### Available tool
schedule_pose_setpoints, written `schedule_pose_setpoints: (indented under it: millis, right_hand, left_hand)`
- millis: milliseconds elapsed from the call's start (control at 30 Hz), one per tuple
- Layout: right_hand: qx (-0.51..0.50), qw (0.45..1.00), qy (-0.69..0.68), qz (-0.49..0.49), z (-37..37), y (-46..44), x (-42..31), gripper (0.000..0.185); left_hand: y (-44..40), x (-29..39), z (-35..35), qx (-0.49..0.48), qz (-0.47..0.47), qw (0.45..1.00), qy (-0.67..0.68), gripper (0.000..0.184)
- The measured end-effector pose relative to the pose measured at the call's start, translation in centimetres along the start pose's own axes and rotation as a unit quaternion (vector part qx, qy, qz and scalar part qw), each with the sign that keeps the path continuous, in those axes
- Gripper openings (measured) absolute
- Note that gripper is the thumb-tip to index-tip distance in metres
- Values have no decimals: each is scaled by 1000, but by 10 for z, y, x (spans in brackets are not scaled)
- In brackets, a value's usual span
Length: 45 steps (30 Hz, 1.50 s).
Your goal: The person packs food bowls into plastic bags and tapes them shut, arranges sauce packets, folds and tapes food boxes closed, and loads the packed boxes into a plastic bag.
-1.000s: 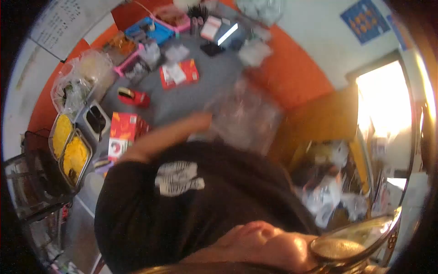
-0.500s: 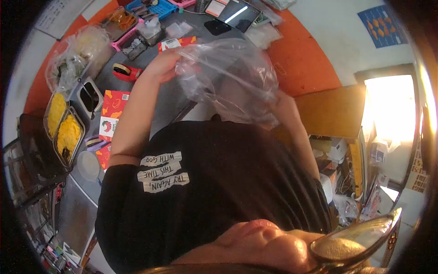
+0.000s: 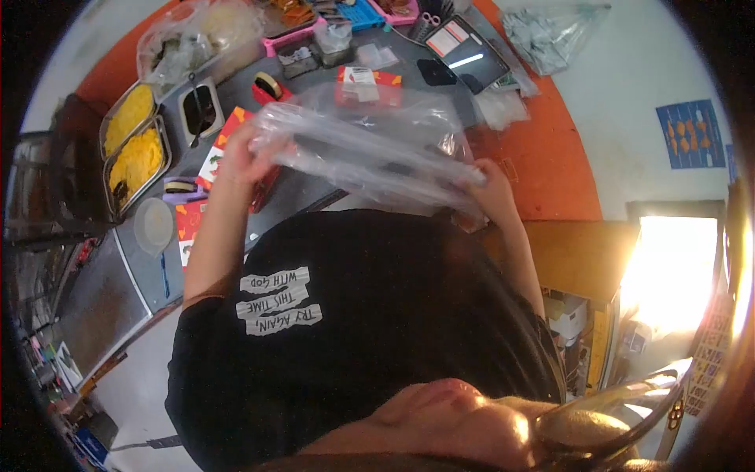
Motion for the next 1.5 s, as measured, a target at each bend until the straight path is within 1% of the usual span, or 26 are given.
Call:
schedule_pose_setpoints:
  millis: [33, 67, 100, 133, 200, 233, 267, 333, 367, 433, 467, 533, 567, 600, 667, 700, 800, 867, 900, 933, 1033, 1067, 1100, 1167, 1333, 1500]
  right_hand:
    - [72, 994, -26, 72, -13, -7, 24, 43]
    - [142, 978, -51, 144, -25, -6, 46, 43]
    - [195, 895, -365, 164, -28, -2, 55, 45]
    - [189, 899, -363, 157, -26, -7, 50, 45]
    - [51, 701, -701, 122, 15, -23, 36, 47]
    - [43, 702, -701, 121, 23, -19, 44, 47]
    - [-62, 750, -652, 97, 36, -15, 45, 46]
    - [-267, 808, -524, 42, 58, 4, 27, 42]
    - [-272, 808, -522, 41, 53, 4, 18, 42]
    - [-464, 883, -70, 13, 53, 29, -34, 33]
    - [-467, 882, -65, 9, 51, 26, -28, 33]
    - [-179, 881, -418, 130, 19, -25, 17, 20]
    - [-118, 730, -662, 124, 18, -57, 65, 14]
    - [-134, 728, -660, 127, 18, -67, 62, 14]
    - [-133, 606, -780, 79, 6, -91, 33, 15]
    - [-154, 602, -779, 87, 12, -102, 28, 15]
    - [-145, 677, -692, 202, 31, -150, 66, 26]
    - [-78, 843, -477, 238, 54, -212, 131, 36]
    - [86, 971, -219, 41, 35, -249, 114, 35]
    - [241, 954, 69, -167, 30, -254, 64, 35]
    - [3, 939, -103, -329, 81, -206, -162, 53]
    - [-60, 897, -86, -430, 110, -180, -219, 58]
    - [-90, 827, -13, -555, 131, -146, -275, 66]
    - [-78, 735, 100, -667, 182, -109, -339, 79]
    - [-159, 588, 305, -733, 279, -86, -392, 106]
    - [-199, 658, 243, -684, 247, -105, -368, 107]
  left_hand:
    - [17, -9, 11, -64, -9, 996, 62, 35]
    - [29, -26, -4, 8, -49, 994, -97, 37]
    - [40, -40, 24, -89, -152, 921, -349, 34]
    - [55, -49, 37, -175, -242, 765, -570, 32]
    - [53, -55, 3, -151, -257, 737, -607, 33]
    - [53, -60, -21, -136, -278, 702, -642, 34]
    - [52, -60, -38, -128, -278, 705, -640, 34]
    - [39, -11, -52, 87, -47, 977, -187, 33]
    - [41, -8, -48, 91, -44, 977, -186, 33]
    - [55, 18, -15, 172, 63, 978, 101, 33]
    - [60, 13, -17, 175, 69, 977, 103, 33]
    - [61, -16, -20, 83, -22, 990, 108, 37]
    - [60, -38, -24, 12, -140, 984, -107, 44]
    - [67, -64, -38, -54, -256, 914, -310, 51]
    - [53, -106, -32, -169, -187, 795, -551, 53]
    - [47, -109, -38, -86, -198, 804, -555, 44]
    - [39, -109, -58, 131, -190, 857, -461, 35]
    - [33, -124, -81, 249, -158, 885, -359, 34]
    - [31, -150, -101, 321, -100, 918, -211, 33]
    - [33, -164, -114, 381, -36, 922, -55, 32]
    - [39, -138, -75, 369, 34, 911, -180, 40]
    - [41, -125, -64, 358, 94, 894, -252, 45]
    - [46, -108, -55, 359, 231, 758, -494, 48]
    - [44, -116, -58, 327, 181, 765, -525, 45]
    - [39, -122, -60, 261, 140, 733, -612, 42]
    - [46, -123, -77, 291, 11, 786, -545, 70]
Point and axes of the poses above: each hand's wrist, its own y-axis away from the middle knuckle, its own z-axis out of the palm, x = y × z, the point moved 9 cm from there along -y, towards the middle knuckle, and after that the axes turned 2 degrees about y, right-handed, at the moved point
